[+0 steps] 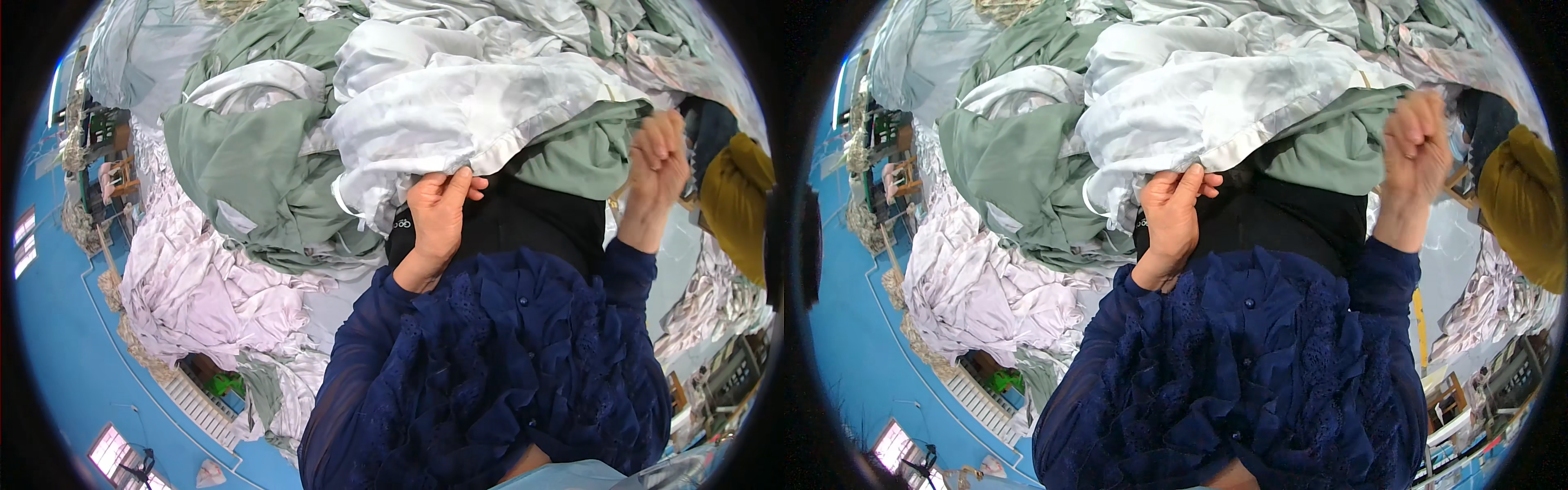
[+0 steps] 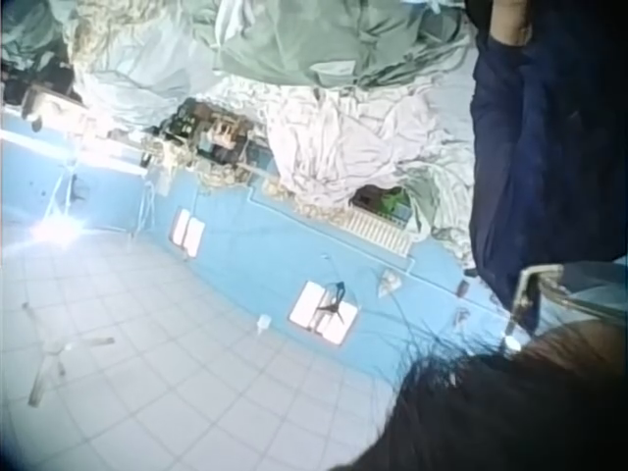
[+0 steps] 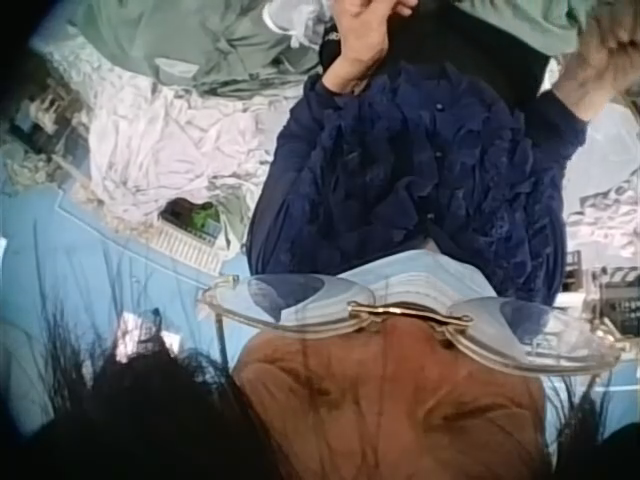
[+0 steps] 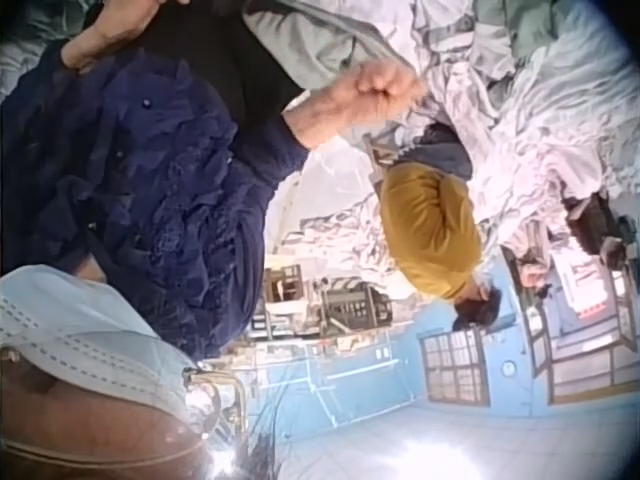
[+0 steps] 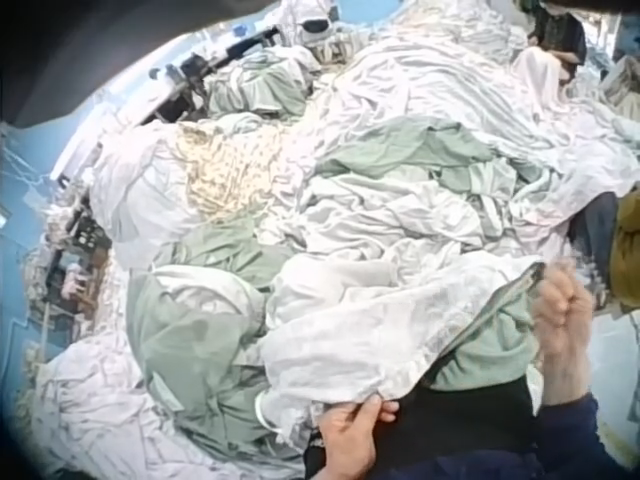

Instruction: Trimming threads and repairing pillow covers in a factory setting.

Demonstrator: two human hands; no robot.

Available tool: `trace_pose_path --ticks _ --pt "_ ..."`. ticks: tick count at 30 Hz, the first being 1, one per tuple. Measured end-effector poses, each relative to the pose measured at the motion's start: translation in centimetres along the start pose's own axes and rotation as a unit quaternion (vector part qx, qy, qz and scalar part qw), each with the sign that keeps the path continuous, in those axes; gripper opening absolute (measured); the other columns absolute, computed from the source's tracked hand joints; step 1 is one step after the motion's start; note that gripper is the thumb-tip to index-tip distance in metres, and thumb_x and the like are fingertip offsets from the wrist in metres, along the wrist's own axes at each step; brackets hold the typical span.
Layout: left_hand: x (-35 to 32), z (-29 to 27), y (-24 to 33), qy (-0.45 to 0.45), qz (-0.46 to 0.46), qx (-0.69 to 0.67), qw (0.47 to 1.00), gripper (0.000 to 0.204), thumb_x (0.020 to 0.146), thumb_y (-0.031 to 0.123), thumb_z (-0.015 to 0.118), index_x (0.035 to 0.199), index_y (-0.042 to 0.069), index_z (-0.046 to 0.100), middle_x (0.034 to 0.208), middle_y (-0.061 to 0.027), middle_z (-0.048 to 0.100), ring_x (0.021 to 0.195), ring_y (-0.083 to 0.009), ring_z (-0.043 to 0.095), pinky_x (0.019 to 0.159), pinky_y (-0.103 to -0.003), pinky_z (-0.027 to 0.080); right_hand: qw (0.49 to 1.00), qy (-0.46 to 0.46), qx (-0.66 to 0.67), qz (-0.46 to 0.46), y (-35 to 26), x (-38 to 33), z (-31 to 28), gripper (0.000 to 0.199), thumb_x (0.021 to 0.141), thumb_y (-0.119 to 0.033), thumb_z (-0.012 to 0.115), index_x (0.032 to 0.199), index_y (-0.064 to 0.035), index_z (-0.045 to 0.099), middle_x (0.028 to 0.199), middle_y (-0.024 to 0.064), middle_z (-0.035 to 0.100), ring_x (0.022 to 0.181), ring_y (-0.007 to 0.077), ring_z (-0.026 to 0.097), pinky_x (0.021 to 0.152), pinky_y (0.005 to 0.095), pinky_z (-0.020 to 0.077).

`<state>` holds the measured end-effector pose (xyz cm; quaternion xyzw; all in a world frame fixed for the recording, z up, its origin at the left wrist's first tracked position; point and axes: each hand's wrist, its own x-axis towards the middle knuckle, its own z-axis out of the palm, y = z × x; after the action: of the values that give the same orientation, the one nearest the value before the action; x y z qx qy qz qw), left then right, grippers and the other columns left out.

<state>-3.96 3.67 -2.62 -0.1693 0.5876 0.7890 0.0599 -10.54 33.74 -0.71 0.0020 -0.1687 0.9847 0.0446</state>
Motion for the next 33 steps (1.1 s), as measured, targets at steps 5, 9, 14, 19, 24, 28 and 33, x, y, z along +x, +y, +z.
trace_pose_path --ticks 5,9,14,19,24,28,33 --pt "0.1 0.3 0.6 -0.006 0.008 0.010 1.000 0.014 0.093 0.005 0.058 0.096 -0.006 0.065 0.082 -0.0121 0.069 0.071 -0.0154 0.065 0.061 -0.025 0.052 0.809 0.197 -0.498 -0.240 -9.6 -2.6 -3.9 0.016 0.097 -0.014 0.056 0.084 -0.0050 0.054 0.078 0.0028 0.055 0.065 0.0097 0.051 0.048 0.0188 0.0355" --pt "0.1 0.2 1.0 -0.004 -0.057 -0.071 0.996 0.012 0.092 0.004 0.059 0.097 -0.005 0.064 0.080 -0.0117 0.068 0.069 -0.0161 0.066 0.057 -0.025 0.051 0.576 0.309 -0.739 -0.165 -18.9 -5.7 -16.1 0.019 0.096 -0.016 0.057 0.087 0.0001 0.060 0.078 0.0064 0.061 0.073 0.0133 0.059 0.054 0.0249 0.0452" --pt "0.0 -0.1 0.9 0.023 -0.090 -0.093 0.991 0.010 0.090 0.002 0.061 0.098 -0.003 0.063 0.082 -0.0109 0.067 0.067 -0.0169 0.066 0.053 -0.025 0.050 0.207 0.219 -0.950 -0.086 -15.4 -7.3 -14.1 0.024 0.095 -0.015 0.059 0.110 0.0024 0.066 0.101 0.0088 0.070 0.085 0.0150 0.065 0.076 0.0275 0.0505" --pt "0.2 0.3 0.6 0.024 -0.056 -0.120 0.991 0.015 0.090 0.001 0.061 0.105 -0.002 0.061 0.089 -0.0102 0.066 0.072 -0.0180 0.068 0.057 -0.026 0.053 0.671 0.115 -0.722 -0.123 1.2 -5.3 -1.2 0.014 0.093 0.001 0.057 0.103 0.0013 0.066 0.100 0.0029 0.067 0.091 0.0087 0.061 0.080 0.0224 0.0476" --pt "-0.5 0.9 1.4 0.021 -0.054 -0.184 0.981 0.017 0.094 0.004 0.056 0.108 -0.003 0.060 0.099 -0.0112 0.067 0.083 -0.0215 0.068 0.073 -0.032 0.057 0.735 -0.133 -0.665 0.013 11.3 -3.4 5.4 0.026 0.079 0.000 0.071 0.105 -0.0028 0.068 0.087 0.0038 0.061 0.071 0.0098 0.054 0.061 0.0225 0.0417" --pt "-0.7 1.1 1.4 0.016 -0.042 -0.247 0.968 0.019 0.097 0.011 0.051 0.103 -0.004 0.062 0.098 -0.0126 0.067 0.082 -0.0216 0.067 0.075 -0.034 0.056 0.733 -0.162 -0.661 0.003 14.2 -3.2 5.3 0.028 0.074 -0.003 0.076 0.101 -0.0027 0.068 0.081 0.0046 0.058 0.064 0.0114 0.052 0.056 0.0246 0.0397" --pt "-0.7 0.6 0.5 -0.007 -0.004 -0.155 0.988 0.028 0.100 0.015 0.047 0.097 -0.007 0.064 0.092 -0.0137 0.067 0.082 -0.0190 0.066 0.076 -0.034 0.055 0.696 -0.165 -0.699 -0.009 15.3 -3.7 4.9 0.023 0.069 -0.002 0.076 0.090 -0.0006 0.066 0.080 0.0064 0.058 0.060 0.0166 0.054 0.053 0.0272 0.0417"
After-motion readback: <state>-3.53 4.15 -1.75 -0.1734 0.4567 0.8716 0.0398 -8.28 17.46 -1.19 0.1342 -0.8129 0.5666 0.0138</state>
